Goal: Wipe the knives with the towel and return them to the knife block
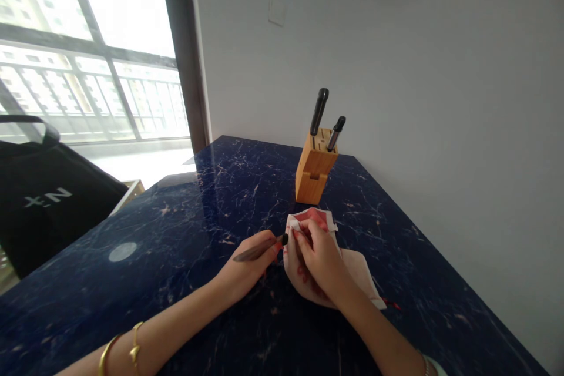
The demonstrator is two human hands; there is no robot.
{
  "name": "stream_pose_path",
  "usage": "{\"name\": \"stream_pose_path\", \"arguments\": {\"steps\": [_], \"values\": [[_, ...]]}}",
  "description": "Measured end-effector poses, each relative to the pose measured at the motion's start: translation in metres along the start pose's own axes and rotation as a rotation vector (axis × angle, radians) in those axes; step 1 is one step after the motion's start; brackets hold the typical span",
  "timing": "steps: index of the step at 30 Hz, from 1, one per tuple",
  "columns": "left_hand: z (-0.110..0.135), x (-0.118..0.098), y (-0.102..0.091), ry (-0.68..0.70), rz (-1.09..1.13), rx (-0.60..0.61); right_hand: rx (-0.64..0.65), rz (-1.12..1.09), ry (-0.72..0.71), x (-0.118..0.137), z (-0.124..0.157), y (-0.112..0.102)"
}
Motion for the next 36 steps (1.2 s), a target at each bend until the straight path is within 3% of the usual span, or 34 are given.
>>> {"name": "stream_pose_path", "arguments": {"steps": [4, 14, 23, 28, 36], "values": [[0.001, 0.002, 0.001, 0.026, -0.046, 0.016, -0.019, 0.002, 0.052, -0.009, -0.003, 0.0], [0.003, -0.011, 0.001, 0.16, -0.193, 0.043, 0.049, -0.073, -0.059, 0.008, 0.003, 0.003], [0.005, -0.007, 0.0, -0.013, 0.064, -0.026, -0.013, -0.047, 0.006, 0.002, 0.0, -0.003], [0.005, -0.005, -0.003, -0.026, 0.103, -0.074, -0.061, -0.01, 0.031, 0.0, -0.001, -0.008], [0.001, 0.004, -0.002, -0.019, 0.157, -0.078, 0.025, -0.093, -0.005, 0.008, 0.007, 0.007]]}}
Point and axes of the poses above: each hand's wrist, its own z-axis away from the middle knuckle, its own y-axis out of the palm, x = y × z, the point moved 5 cm from there along -z, towards the middle knuckle, and after that the axes turned 3 degrees about y, right-handed, at the moved point
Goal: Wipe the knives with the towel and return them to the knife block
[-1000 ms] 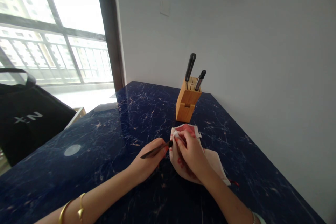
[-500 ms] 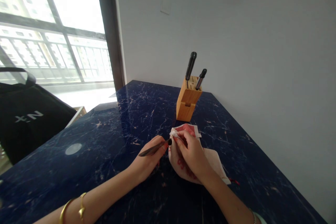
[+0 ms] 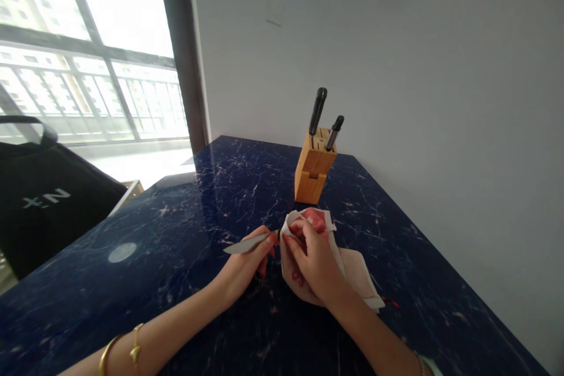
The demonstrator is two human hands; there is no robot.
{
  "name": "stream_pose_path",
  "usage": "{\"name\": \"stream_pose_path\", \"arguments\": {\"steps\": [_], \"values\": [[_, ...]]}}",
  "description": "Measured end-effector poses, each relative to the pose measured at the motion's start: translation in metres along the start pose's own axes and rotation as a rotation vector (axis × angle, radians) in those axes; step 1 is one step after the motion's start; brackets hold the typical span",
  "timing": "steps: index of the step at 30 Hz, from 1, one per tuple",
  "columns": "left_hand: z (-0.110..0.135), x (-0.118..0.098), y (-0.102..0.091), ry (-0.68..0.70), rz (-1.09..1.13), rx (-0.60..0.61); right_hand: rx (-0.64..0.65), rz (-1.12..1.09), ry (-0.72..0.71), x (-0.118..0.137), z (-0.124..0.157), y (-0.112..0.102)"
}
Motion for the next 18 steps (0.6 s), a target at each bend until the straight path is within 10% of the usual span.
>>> {"name": "stream_pose_path", "arguments": {"steps": [18], "values": [[0.001, -0.011, -0.006, 0.067, 0.014, -0.016, -0.057, 0.023, -0.023, -0.001, -0.006, -0.016]]}}
Point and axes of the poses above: each hand's wrist, its own z-axis away from the middle knuckle, its own y-axis out of the palm, x = y × z, the point moved 5 cm from there along -z, towards the middle knuckle, and after that the axes turned 3 degrees about y, right-handed, at the moved point
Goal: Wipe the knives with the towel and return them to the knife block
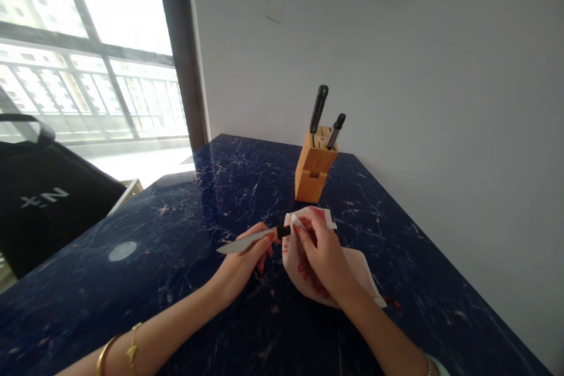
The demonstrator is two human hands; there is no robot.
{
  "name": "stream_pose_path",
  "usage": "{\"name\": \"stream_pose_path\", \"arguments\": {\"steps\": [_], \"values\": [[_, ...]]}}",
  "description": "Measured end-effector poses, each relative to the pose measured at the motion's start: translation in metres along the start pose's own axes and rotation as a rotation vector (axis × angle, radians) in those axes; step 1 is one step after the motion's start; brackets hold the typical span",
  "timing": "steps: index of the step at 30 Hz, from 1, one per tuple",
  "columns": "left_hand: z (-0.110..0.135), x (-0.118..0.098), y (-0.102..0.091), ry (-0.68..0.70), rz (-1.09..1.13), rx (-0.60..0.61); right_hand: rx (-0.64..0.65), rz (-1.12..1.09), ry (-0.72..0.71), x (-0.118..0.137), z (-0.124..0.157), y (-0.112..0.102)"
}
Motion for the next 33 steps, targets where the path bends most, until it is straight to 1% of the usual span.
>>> {"name": "stream_pose_path", "arguments": {"steps": [3, 6, 10, 15, 19, 22, 26, 30, 33], "values": [[0.0, 0.005, -0.002, -0.003, 0.011, -0.014, 0.028, 0.001, -0.032, 0.004, 0.002, 0.003], [0.0, 0.009, -0.001, -0.007, -0.014, 0.0, 0.056, -0.022, -0.032, 0.006, 0.004, 0.006], [0.003, 0.006, 0.001, 0.016, -0.039, 0.003, 0.068, -0.045, -0.044, 0.01, 0.004, 0.007], [0.005, -0.002, 0.001, 0.047, -0.052, -0.005, 0.026, -0.029, -0.064, 0.014, 0.002, -0.001], [0.005, -0.005, -0.001, 0.086, -0.074, -0.023, -0.028, -0.03, -0.036, 0.009, -0.001, -0.009], [0.004, -0.003, -0.003, 0.085, -0.064, -0.052, -0.066, -0.032, -0.003, 0.003, -0.003, -0.013], [0.004, 0.001, -0.004, 0.062, -0.033, -0.078, -0.085, -0.036, 0.04, -0.003, -0.003, -0.014], [0.003, 0.002, -0.005, 0.03, 0.01, -0.099, -0.101, -0.018, 0.026, -0.002, -0.002, -0.011], [0.001, 0.002, -0.004, 0.014, 0.047, -0.105, -0.083, -0.026, 0.024, 0.0, -0.001, -0.008]]}}
Point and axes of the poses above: each hand's wrist, its own z-axis away from the middle knuckle, its own y-axis out of the palm, x = y × z, the point moved 5 cm from there along -z, towards the middle knuckle, and after that the axes turned 3 degrees about y, right-handed, at the moved point
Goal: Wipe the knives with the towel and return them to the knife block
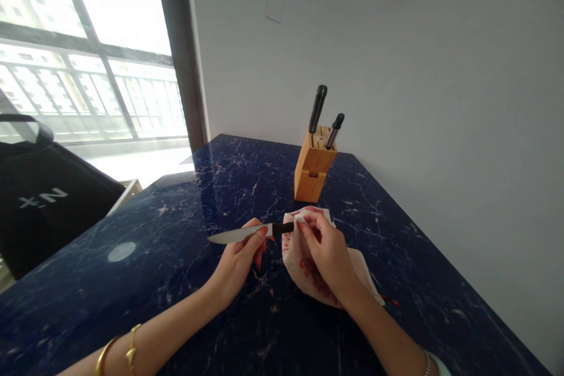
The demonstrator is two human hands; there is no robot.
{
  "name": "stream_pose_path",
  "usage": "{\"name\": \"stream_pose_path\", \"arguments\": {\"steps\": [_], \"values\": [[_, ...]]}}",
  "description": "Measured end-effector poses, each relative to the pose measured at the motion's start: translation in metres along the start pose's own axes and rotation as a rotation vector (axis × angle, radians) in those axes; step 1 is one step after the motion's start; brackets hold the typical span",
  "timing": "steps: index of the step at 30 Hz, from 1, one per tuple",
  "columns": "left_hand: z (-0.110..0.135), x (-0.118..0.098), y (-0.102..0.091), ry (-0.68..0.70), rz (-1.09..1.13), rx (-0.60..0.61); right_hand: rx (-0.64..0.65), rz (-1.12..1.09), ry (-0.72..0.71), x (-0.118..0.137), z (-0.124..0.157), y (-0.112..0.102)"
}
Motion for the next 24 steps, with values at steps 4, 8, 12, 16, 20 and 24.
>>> {"name": "stream_pose_path", "arguments": {"steps": [4, 8, 12, 16, 20, 24], "values": [[-0.001, 0.003, 0.001, -0.019, 0.04, 0.006, 0.043, -0.014, 0.001, 0.001, 0.002, 0.005], [-0.001, 0.007, 0.003, -0.032, 0.047, 0.015, 0.074, 0.01, -0.023, 0.001, 0.003, 0.009], [-0.002, 0.008, 0.005, -0.052, 0.039, 0.031, 0.084, 0.043, -0.014, 0.001, 0.006, 0.013], [-0.003, 0.006, 0.008, -0.071, 0.038, 0.056, 0.106, 0.011, -0.013, 0.005, 0.009, 0.017], [-0.002, 0.008, 0.008, -0.077, 0.012, 0.054, 0.131, -0.053, -0.026, 0.008, 0.011, 0.019], [-0.001, 0.011, 0.007, -0.078, -0.014, 0.063, 0.134, -0.053, -0.019, 0.007, 0.011, 0.02]]}}
Point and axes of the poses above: each hand's wrist, its own z-axis away from the middle knuckle, its own y-axis out of the palm, x = y × z, the point moved 5 cm from there along -z, towards the middle knuckle, and after that the axes turned 3 degrees about y, right-handed, at the moved point
